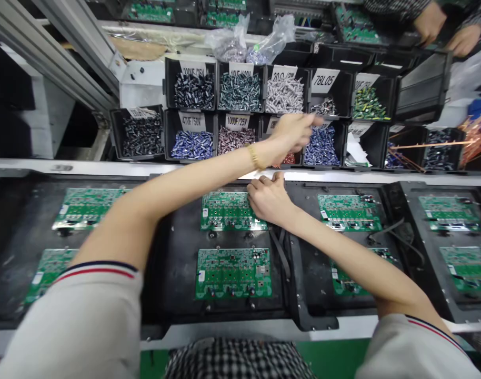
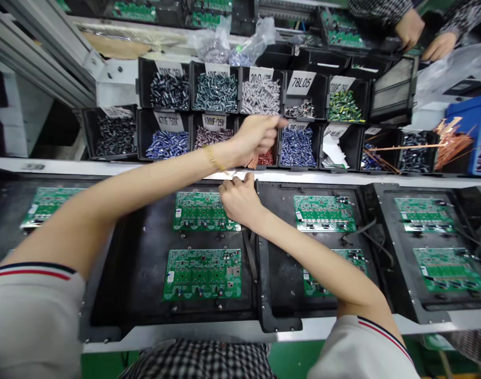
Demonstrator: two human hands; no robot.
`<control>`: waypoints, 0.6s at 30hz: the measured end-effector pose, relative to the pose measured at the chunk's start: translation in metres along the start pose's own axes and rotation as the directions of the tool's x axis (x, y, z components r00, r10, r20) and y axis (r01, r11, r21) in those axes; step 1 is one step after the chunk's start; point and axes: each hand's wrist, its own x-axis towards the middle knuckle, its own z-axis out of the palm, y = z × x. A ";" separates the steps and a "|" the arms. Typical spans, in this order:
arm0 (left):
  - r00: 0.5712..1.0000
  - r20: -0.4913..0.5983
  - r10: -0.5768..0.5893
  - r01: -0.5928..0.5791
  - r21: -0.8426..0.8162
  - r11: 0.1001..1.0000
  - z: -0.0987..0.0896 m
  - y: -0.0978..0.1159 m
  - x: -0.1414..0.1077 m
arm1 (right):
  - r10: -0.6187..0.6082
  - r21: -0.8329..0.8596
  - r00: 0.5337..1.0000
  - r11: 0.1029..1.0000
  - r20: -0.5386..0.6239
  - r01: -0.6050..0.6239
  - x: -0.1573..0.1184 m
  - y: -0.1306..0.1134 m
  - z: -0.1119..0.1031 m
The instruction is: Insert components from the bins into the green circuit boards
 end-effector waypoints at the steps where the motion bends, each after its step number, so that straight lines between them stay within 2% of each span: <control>1: 0.997 0.012 -0.077 0.078 -0.112 0.991 -0.010 -0.002 -0.023 | 0.001 -0.009 1.000 1.000 0.003 -0.001 0.000 -0.001 0.001; 3: 0.967 0.085 -0.241 0.255 -0.274 0.927 -0.030 -0.014 -0.073 | 0.004 -0.001 1.000 1.000 0.018 -0.003 -0.001 -0.002 0.002; 4: 0.952 0.105 -0.287 0.306 -0.310 0.900 -0.040 -0.023 -0.096 | 0.013 0.018 1.000 1.000 0.024 -0.013 -0.002 -0.001 0.001; 6: 0.943 0.139 -0.303 0.332 -0.316 0.889 -0.054 -0.041 -0.137 | 0.066 0.104 0.998 0.992 0.004 -0.066 -0.006 0.001 -0.005; 8: 0.954 0.165 -0.249 0.286 -0.257 0.923 -0.062 -0.057 -0.165 | 0.145 0.277 0.988 0.953 -0.047 -0.127 -0.012 0.002 -0.015; 11: 0.971 0.206 -0.124 0.155 -0.141 0.978 -0.064 -0.070 -0.183 | 0.186 0.604 0.978 0.792 -0.090 -0.095 -0.024 -0.003 -0.033; 13: 0.977 0.200 -0.074 0.094 -0.093 0.991 -0.062 -0.071 -0.185 | 0.156 0.721 0.982 0.692 -0.110 -0.029 -0.032 -0.010 -0.042; 15: 0.982 0.181 -0.060 0.073 -0.070 0.995 -0.059 -0.069 -0.183 | 0.149 0.741 0.977 0.672 -0.156 0.016 -0.038 -0.017 -0.047; 18: 0.978 0.195 -0.076 0.098 -0.110 0.989 -0.056 -0.062 -0.181 | 0.163 0.705 0.963 0.708 -0.214 0.037 -0.042 -0.022 -0.052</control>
